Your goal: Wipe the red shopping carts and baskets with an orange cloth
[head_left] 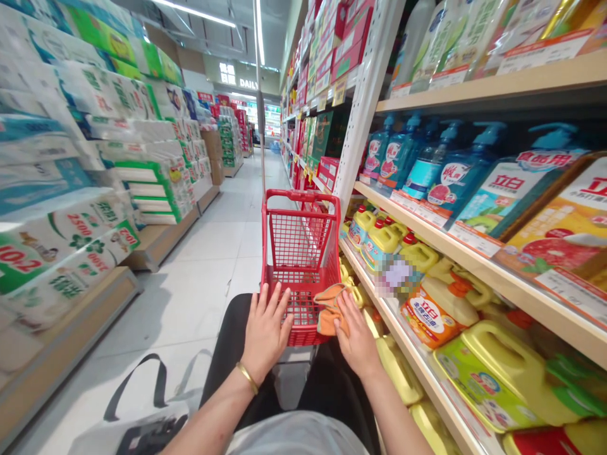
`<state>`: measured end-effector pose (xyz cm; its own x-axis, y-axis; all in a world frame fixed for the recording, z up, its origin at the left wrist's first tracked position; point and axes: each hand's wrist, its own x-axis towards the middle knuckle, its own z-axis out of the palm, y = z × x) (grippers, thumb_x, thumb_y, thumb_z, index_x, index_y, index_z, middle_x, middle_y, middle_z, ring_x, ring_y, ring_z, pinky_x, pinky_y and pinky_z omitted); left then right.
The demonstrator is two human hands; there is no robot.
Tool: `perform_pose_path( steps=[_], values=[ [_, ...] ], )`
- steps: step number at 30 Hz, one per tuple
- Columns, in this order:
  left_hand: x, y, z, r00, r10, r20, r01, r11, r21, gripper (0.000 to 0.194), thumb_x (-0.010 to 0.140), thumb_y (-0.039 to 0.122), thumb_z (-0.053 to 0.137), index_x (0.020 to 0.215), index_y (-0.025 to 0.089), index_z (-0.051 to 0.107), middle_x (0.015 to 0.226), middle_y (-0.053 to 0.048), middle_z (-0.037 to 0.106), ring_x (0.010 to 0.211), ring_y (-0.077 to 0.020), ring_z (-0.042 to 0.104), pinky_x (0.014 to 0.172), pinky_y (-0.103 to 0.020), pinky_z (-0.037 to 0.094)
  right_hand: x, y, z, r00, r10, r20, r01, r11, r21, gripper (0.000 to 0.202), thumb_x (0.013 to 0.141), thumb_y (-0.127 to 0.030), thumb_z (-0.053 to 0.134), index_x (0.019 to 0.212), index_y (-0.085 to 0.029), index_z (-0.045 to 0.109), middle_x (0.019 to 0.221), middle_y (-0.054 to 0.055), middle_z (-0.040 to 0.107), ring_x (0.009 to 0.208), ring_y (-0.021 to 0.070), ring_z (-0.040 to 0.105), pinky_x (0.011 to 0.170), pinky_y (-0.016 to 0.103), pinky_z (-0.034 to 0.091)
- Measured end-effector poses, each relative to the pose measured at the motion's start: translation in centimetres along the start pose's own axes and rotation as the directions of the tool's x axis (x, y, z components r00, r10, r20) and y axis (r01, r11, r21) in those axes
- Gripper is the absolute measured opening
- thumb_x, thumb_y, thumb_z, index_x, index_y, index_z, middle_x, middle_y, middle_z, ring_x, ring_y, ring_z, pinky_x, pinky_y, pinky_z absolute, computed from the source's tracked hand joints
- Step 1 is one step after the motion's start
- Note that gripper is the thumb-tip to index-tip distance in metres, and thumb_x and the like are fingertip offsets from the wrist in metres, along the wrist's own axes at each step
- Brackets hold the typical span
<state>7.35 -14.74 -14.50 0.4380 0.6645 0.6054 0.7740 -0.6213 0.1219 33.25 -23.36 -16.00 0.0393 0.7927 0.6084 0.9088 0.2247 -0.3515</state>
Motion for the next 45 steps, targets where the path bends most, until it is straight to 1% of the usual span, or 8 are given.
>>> perform_pose_path(
  steps=[6,8,13,18,27,33,41,45],
  values=[
    [0.7,0.0,-0.4,1.000,0.003,0.015,-0.003,1.000,0.018,0.063,0.104,0.042,0.050,0.163,0.027,0.036,0.172,-0.006,0.027,0.160,-0.0360,0.018,0.127,-0.061,0.026,2.4,-1.5,-0.2,0.960,0.279,0.006,-0.275,0.943,0.185,0.049,0.097,-0.055,0.062,0.132,-0.021,0.067,0.159,0.018,0.048,0.142,0.0325,0.054,0.115,0.050,0.050],
    [1.2,0.0,-0.3,1.000,0.008,0.002,-0.008,1.000,0.025,0.063,0.103,0.043,0.050,0.162,0.025,0.037,0.171,-0.007,0.027,0.161,-0.0363,0.018,0.127,-0.061,0.026,3.5,-1.6,0.4,0.941,0.338,-0.026,-0.328,0.927,0.180,0.056,0.099,-0.054,0.059,0.143,-0.020,0.059,0.158,0.019,0.048,0.146,0.0319,0.050,0.118,0.051,0.046],
    [1.8,0.0,0.1,1.000,0.011,-0.006,-0.011,1.000,0.026,0.061,0.103,0.043,0.049,0.161,0.024,0.039,0.170,-0.008,0.031,0.160,-0.0345,0.019,0.128,-0.061,0.023,3.9,-1.6,2.0,0.937,0.340,0.080,-0.347,0.934,0.082,0.081,0.102,-0.051,0.054,0.168,-0.022,0.016,0.176,0.017,0.005,0.160,0.0337,0.020,0.124,0.055,0.037],
    [1.7,-0.2,0.0,1.000,0.005,-0.007,-0.004,0.999,0.039,0.061,0.104,0.043,0.049,0.161,0.023,0.039,0.170,-0.008,0.030,0.161,-0.0340,0.019,0.129,-0.060,0.023,3.6,-1.3,1.6,0.948,0.222,0.228,-0.230,0.973,0.010,0.065,0.109,-0.046,0.033,0.166,-0.015,0.026,0.175,0.012,0.010,0.162,0.0286,0.003,0.131,0.055,0.022],
    [1.6,0.3,0.1,1.000,0.015,0.003,-0.015,0.998,0.055,0.063,0.103,0.045,0.049,0.161,0.024,0.038,0.169,-0.008,0.032,0.160,-0.0346,0.023,0.128,-0.060,0.023,12.1,2.3,2.3,0.888,0.344,0.305,-0.366,0.931,0.016,0.076,0.105,-0.051,0.035,0.165,-0.006,0.025,0.175,0.014,0.009,0.162,0.0299,0.004,0.133,0.051,0.013],
    [1.5,0.0,0.0,1.000,-0.008,0.003,0.008,0.999,0.042,0.063,0.104,0.045,0.048,0.162,0.023,0.037,0.170,-0.007,0.029,0.160,-0.0345,0.020,0.129,-0.061,0.020,7.0,0.1,1.9,0.907,0.318,0.278,-0.331,0.944,0.000,0.073,0.105,-0.042,0.041,0.166,-0.008,0.020,0.175,0.014,0.005,0.163,0.0262,0.006,0.132,0.048,0.018],
    [1.2,-0.6,0.5,1.000,0.010,-0.019,-0.010,1.000,-0.004,0.062,0.106,0.035,0.042,0.165,0.026,0.028,0.171,-0.003,0.030,0.161,-0.0290,0.017,0.130,-0.056,0.020,-0.1,-10.8,4.7,0.995,-0.013,0.101,0.028,0.989,-0.144,0.066,0.107,-0.031,0.039,0.168,-0.020,0.016,0.172,0.009,0.024,0.161,0.0274,0.021,0.131,0.053,0.021],
    [1.0,-0.9,0.6,0.999,0.027,-0.026,-0.027,1.000,-0.015,0.060,0.105,0.031,0.042,0.164,0.025,0.030,0.171,-0.003,0.030,0.162,-0.0284,0.016,0.130,-0.055,0.023,0.1,-9.8,3.9,0.995,-0.008,0.097,0.023,0.987,-0.160,0.066,0.107,-0.029,0.040,0.168,-0.027,0.016,0.169,0.006,0.032,0.158,0.0284,0.029,0.131,0.061,0.010]
  ],
)
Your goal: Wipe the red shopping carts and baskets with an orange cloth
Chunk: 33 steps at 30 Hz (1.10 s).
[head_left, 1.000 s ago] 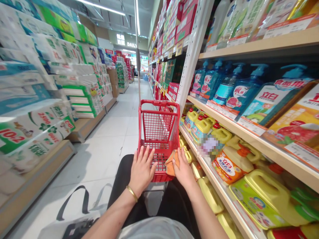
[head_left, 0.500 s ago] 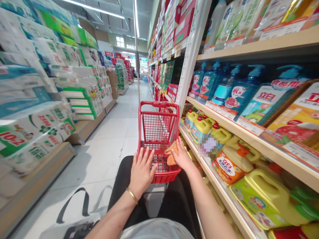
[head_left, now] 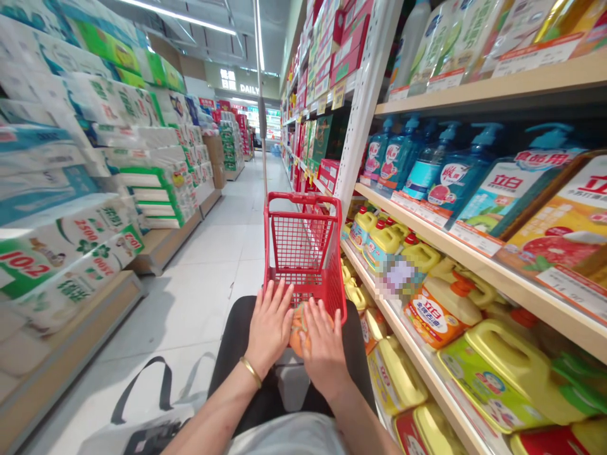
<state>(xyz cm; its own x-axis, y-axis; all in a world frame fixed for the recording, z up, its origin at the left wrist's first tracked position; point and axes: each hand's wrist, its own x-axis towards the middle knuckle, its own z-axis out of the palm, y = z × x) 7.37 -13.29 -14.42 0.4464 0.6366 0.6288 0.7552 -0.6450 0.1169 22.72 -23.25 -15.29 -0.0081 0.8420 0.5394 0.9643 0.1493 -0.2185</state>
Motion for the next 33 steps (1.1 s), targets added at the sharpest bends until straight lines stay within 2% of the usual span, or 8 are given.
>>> perform_pose_path(
  steps=[3,6,12,15,20,23,28,33],
  values=[
    [0.0,0.5,-0.1,1.000,0.003,0.007,-0.003,1.000,-0.001,0.060,0.105,0.031,0.044,0.163,0.025,0.034,0.171,-0.005,0.029,0.162,-0.0294,0.015,0.130,-0.057,0.023,-0.2,3.3,-1.1,0.986,0.164,-0.043,-0.165,0.986,-0.034,0.063,0.107,-0.027,0.035,0.168,-0.030,0.018,0.170,0.006,0.030,0.161,0.0315,0.020,0.127,0.071,0.005],
    [0.0,0.9,-0.1,1.000,-0.002,0.017,0.002,1.000,-0.002,0.059,0.104,0.032,0.045,0.162,0.024,0.036,0.171,-0.004,0.030,0.162,-0.0298,0.015,0.130,-0.057,0.022,-0.2,3.8,-0.9,0.969,0.233,-0.086,-0.237,0.970,-0.044,0.061,0.108,-0.029,0.033,0.168,-0.026,0.020,0.172,0.007,0.026,0.162,0.0325,0.011,0.126,0.072,0.006],
    [-0.1,0.2,0.0,1.000,0.001,0.030,-0.001,1.000,0.017,0.058,0.105,0.031,0.044,0.161,0.023,0.038,0.171,-0.005,0.029,0.162,-0.0290,0.014,0.130,-0.055,0.023,1.1,-0.5,1.9,0.999,0.013,-0.030,-0.012,1.000,0.005,0.059,0.107,-0.033,0.044,0.164,-0.022,0.035,0.168,0.008,0.035,0.159,0.0289,0.027,0.132,0.057,0.009],
    [-0.1,0.0,-0.1,1.000,0.008,0.025,-0.009,1.000,0.021,0.058,0.105,0.032,0.044,0.162,0.022,0.037,0.171,-0.005,0.028,0.162,-0.0298,0.014,0.129,-0.056,0.024,0.8,1.2,1.0,0.999,0.037,-0.023,-0.037,0.999,-0.001,0.058,0.107,-0.033,0.042,0.164,-0.027,0.032,0.167,0.006,0.038,0.157,0.0288,0.031,0.131,0.060,0.004],
    [0.0,1.0,-0.1,1.000,0.009,0.022,-0.009,1.000,-0.003,0.061,0.104,0.032,0.045,0.163,0.025,0.033,0.171,-0.005,0.030,0.162,-0.0299,0.015,0.130,-0.058,0.022,-0.7,5.6,-1.3,0.974,0.208,-0.088,-0.214,0.974,-0.069,0.059,0.109,-0.030,0.032,0.167,-0.027,0.022,0.170,0.007,0.033,0.161,0.0302,0.020,0.127,0.068,0.006],
    [0.0,1.3,-0.1,1.000,0.003,0.030,-0.003,1.000,-0.003,0.060,0.104,0.032,0.045,0.163,0.025,0.035,0.170,-0.004,0.031,0.162,-0.0299,0.015,0.130,-0.058,0.021,-0.3,4.6,-0.6,0.987,0.149,-0.058,-0.152,0.986,-0.062,0.062,0.108,-0.040,0.038,0.166,-0.021,0.026,0.170,0.011,0.031,0.161,0.0329,0.019,0.128,0.066,0.011],
    [0.0,0.3,-0.3,0.999,0.017,0.047,-0.018,1.000,0.019,0.058,0.105,0.032,0.043,0.162,0.023,0.036,0.170,-0.004,0.032,0.161,-0.0289,0.017,0.130,-0.055,0.023,1.7,1.7,1.6,0.999,-0.047,0.026,0.047,0.999,-0.006,0.088,0.096,-0.068,0.054,0.163,-0.014,0.035,0.167,0.017,0.035,0.156,0.0380,0.031,0.128,0.060,0.020],
    [0.1,0.3,-0.4,0.999,0.025,0.043,-0.025,1.000,0.002,0.058,0.105,0.031,0.042,0.162,0.024,0.036,0.170,-0.004,0.031,0.162,-0.0289,0.014,0.130,-0.056,0.023,1.4,4.3,-0.4,0.996,-0.022,0.090,0.022,1.000,-0.002,0.072,0.101,-0.059,0.055,0.162,-0.026,0.038,0.162,0.010,0.046,0.153,0.0328,0.039,0.130,0.060,0.015]
  ],
)
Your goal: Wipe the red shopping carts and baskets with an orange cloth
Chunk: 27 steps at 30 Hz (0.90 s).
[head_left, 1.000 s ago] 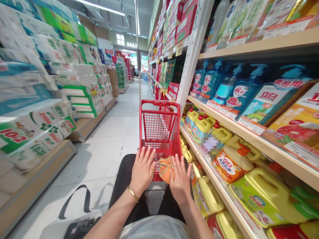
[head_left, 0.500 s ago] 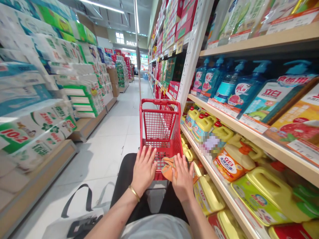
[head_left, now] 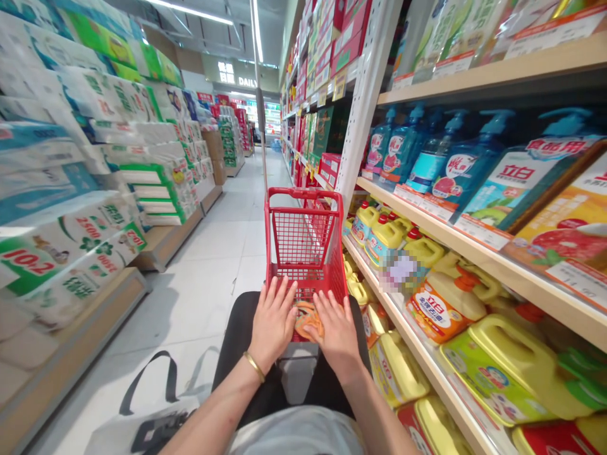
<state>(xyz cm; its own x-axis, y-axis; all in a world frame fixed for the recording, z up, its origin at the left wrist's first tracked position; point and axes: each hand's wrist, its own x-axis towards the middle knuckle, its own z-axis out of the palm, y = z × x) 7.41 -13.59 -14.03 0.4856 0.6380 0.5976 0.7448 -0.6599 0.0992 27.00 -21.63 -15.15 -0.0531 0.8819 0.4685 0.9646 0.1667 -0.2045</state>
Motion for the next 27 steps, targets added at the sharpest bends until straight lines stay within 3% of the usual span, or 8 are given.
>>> perform_pose_path(
  steps=[3,6,10,12,15,19,24,27],
  values=[
    [0.0,0.8,-0.1,1.000,0.009,-0.003,-0.009,1.000,-0.014,0.059,0.104,0.031,0.043,0.163,0.025,0.035,0.171,-0.004,0.030,0.162,-0.0291,0.014,0.130,-0.056,0.023,-1.2,1.5,-1.3,0.991,0.118,-0.054,-0.120,0.993,-0.020,0.059,0.106,-0.051,0.048,0.162,-0.035,0.037,0.167,0.005,0.039,0.158,0.0348,0.027,0.127,0.070,0.009],
    [-0.1,1.3,-0.3,1.000,0.023,0.004,-0.023,1.000,-0.011,0.060,0.104,0.031,0.044,0.163,0.026,0.035,0.171,-0.004,0.029,0.162,-0.0292,0.016,0.130,-0.057,0.022,-1.2,0.5,-1.0,0.978,0.179,-0.105,-0.183,0.983,-0.027,0.051,0.108,-0.044,0.044,0.158,-0.037,0.044,0.170,0.001,0.032,0.160,0.0366,0.018,0.125,0.073,0.010],
    [-0.1,0.7,-0.3,1.000,0.013,0.013,-0.013,1.000,0.003,0.060,0.104,0.032,0.044,0.163,0.027,0.033,0.171,-0.004,0.028,0.161,-0.0294,0.017,0.129,-0.057,0.024,0.5,-2.8,0.8,0.994,0.089,-0.062,-0.088,0.996,0.028,0.048,0.106,-0.040,0.048,0.153,-0.034,0.053,0.166,0.001,0.039,0.158,0.0331,0.029,0.128,0.063,0.019],
    [0.0,0.3,-0.3,1.000,0.006,0.018,-0.007,1.000,0.006,0.060,0.105,0.033,0.044,0.163,0.027,0.033,0.171,-0.004,0.028,0.161,-0.0294,0.017,0.129,-0.057,0.025,0.9,-3.1,0.9,0.996,0.070,-0.050,-0.068,0.997,0.045,0.047,0.106,-0.040,0.048,0.152,-0.034,0.053,0.163,0.002,0.045,0.155,0.0320,0.035,0.129,0.062,0.018],
    [0.1,0.1,-0.3,1.000,-0.005,0.015,0.005,1.000,0.011,0.059,0.105,0.033,0.043,0.163,0.026,0.034,0.171,-0.004,0.030,0.161,-0.0291,0.017,0.129,-0.057,0.025,0.0,-0.7,-0.1,0.985,0.138,-0.100,-0.137,0.990,0.020,0.047,0.108,-0.038,0.042,0.155,-0.033,0.051,0.161,0.002,0.047,0.155,0.0321,0.035,0.129,0.065,0.012],
    [0.2,0.9,-0.2,1.000,-0.020,0.007,0.020,1.000,0.005,0.059,0.105,0.033,0.044,0.163,0.026,0.035,0.170,-0.004,0.030,0.162,-0.0297,0.016,0.130,-0.058,0.021,-1.4,2.5,-1.6,0.926,0.290,-0.242,-0.304,0.952,-0.021,0.051,0.110,-0.038,0.036,0.158,-0.026,0.045,0.163,0.005,0.044,0.158,0.0343,0.026,0.127,0.069,0.009],
    [0.0,1.4,0.0,1.000,-0.013,0.015,0.013,1.000,0.007,0.059,0.104,0.034,0.045,0.162,0.026,0.036,0.170,-0.004,0.033,0.162,-0.0297,0.017,0.130,-0.058,0.022,0.4,-1.6,1.0,0.985,0.123,-0.125,-0.122,0.992,0.016,0.050,0.108,-0.033,0.040,0.156,-0.027,0.049,0.164,0.003,0.043,0.158,0.0311,0.029,0.128,0.058,0.021],
    [-0.1,0.9,0.0,1.000,-0.013,0.017,0.012,1.000,0.017,0.057,0.105,0.034,0.044,0.161,0.026,0.039,0.170,-0.004,0.033,0.161,-0.0298,0.019,0.129,-0.057,0.024,1.1,-3.2,2.2,0.995,0.033,-0.095,-0.031,0.999,0.022,0.049,0.108,-0.032,0.042,0.157,-0.027,0.048,0.160,0.002,0.050,0.154,0.0289,0.037,0.130,0.054,0.019]
  ],
)
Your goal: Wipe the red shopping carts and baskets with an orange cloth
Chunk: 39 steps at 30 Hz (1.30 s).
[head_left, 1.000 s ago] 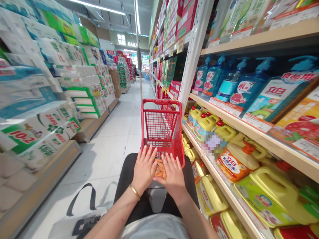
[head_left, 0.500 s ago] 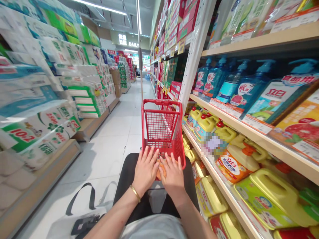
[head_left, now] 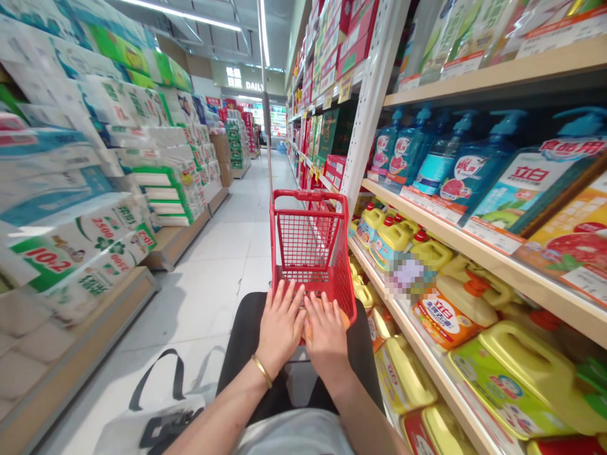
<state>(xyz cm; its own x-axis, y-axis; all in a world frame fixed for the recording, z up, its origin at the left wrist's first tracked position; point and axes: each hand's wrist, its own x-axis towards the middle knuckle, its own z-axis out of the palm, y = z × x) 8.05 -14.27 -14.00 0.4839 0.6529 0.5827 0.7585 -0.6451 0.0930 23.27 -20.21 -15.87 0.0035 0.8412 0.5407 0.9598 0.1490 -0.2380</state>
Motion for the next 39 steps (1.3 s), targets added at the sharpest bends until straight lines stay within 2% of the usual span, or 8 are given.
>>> perform_pose_path(
  steps=[7,10,15,23,29,31,37,39],
  values=[
    [0.2,0.3,0.0,1.000,-0.014,-0.008,0.014,1.000,0.001,0.059,0.104,0.034,0.046,0.162,0.025,0.038,0.169,-0.005,0.033,0.161,-0.0308,0.019,0.130,-0.058,0.022,-2.4,6.3,-2.7,0.957,0.211,-0.197,-0.236,0.965,-0.116,0.053,0.111,-0.032,0.033,0.163,-0.022,0.036,0.165,0.008,0.042,0.158,0.0294,0.028,0.128,0.061,0.017],
    [0.2,0.6,-0.1,1.000,-0.013,-0.011,0.013,1.000,-0.001,0.059,0.104,0.036,0.047,0.161,0.026,0.038,0.169,-0.004,0.034,0.160,-0.0310,0.021,0.130,-0.058,0.022,-2.1,4.3,-1.7,0.976,0.122,-0.180,-0.143,0.984,-0.108,0.049,0.109,-0.030,0.039,0.157,-0.022,0.047,0.163,0.006,0.045,0.159,0.0309,0.025,0.127,0.059,0.022],
    [0.2,-0.1,-0.3,1.000,-0.023,0.000,0.023,0.999,0.026,0.056,0.105,0.036,0.045,0.160,0.027,0.041,0.169,-0.004,0.034,0.160,-0.0322,0.021,0.128,-0.059,0.025,-0.6,-0.6,0.3,0.987,-0.052,-0.149,0.045,0.998,-0.052,0.044,0.105,-0.030,0.050,0.149,-0.025,0.058,0.153,0.004,0.058,0.152,0.0298,0.040,0.129,0.054,0.021],
    [0.2,0.4,-0.2,1.000,0.001,-0.028,-0.001,1.000,0.003,0.059,0.104,0.035,0.046,0.161,0.026,0.038,0.169,-0.005,0.034,0.161,-0.0308,0.020,0.129,-0.057,0.025,-2.4,6.5,-2.3,0.960,0.195,-0.202,-0.194,0.981,0.022,0.046,0.110,-0.031,0.034,0.149,-0.020,0.057,0.169,0.010,0.034,0.160,0.0299,0.022,0.125,0.059,0.031],
    [0.1,0.2,-0.3,1.000,-0.022,0.004,0.021,0.999,0.049,0.055,0.105,0.036,0.044,0.160,0.026,0.041,0.169,-0.005,0.033,0.160,-0.0334,0.023,0.127,-0.062,0.025,-1.4,-0.1,0.2,0.985,-0.045,-0.165,0.039,0.998,-0.041,0.040,0.106,-0.026,0.047,0.143,-0.025,0.063,0.161,0.004,0.049,0.158,0.0299,0.028,0.129,0.056,0.024],
    [0.1,-0.2,-0.3,1.000,-0.024,0.015,0.023,0.998,0.058,0.055,0.106,0.035,0.043,0.160,0.025,0.041,0.169,-0.006,0.033,0.160,-0.0342,0.023,0.126,-0.064,0.025,-1.1,-0.7,0.3,0.981,-0.095,-0.169,0.088,0.995,-0.046,0.041,0.106,-0.026,0.049,0.145,-0.024,0.062,0.158,0.004,0.053,0.156,0.0288,0.033,0.130,0.054,0.023],
    [0.1,0.3,-0.2,1.000,-0.021,-0.003,0.021,1.000,0.021,0.058,0.105,0.034,0.044,0.162,0.026,0.037,0.170,-0.005,0.030,0.161,-0.0332,0.019,0.127,-0.064,0.022,-1.8,5.9,-2.5,0.969,0.164,-0.184,-0.179,0.981,-0.068,0.046,0.110,-0.031,0.038,0.152,-0.020,0.054,0.160,0.010,0.049,0.156,0.0303,0.034,0.126,0.061,0.026],
    [0.1,0.7,-0.2,1.000,-0.023,-0.010,0.023,1.000,0.009,0.059,0.105,0.034,0.045,0.162,0.027,0.036,0.170,-0.005,0.030,0.161,-0.0329,0.019,0.128,-0.064,0.020,-1.7,6.4,-2.7,0.963,0.191,-0.192,-0.204,0.978,-0.052,0.047,0.110,-0.031,0.035,0.153,-0.019,0.053,0.160,0.012,0.048,0.155,0.0294,0.035,0.126,0.060,0.027]
  ],
)
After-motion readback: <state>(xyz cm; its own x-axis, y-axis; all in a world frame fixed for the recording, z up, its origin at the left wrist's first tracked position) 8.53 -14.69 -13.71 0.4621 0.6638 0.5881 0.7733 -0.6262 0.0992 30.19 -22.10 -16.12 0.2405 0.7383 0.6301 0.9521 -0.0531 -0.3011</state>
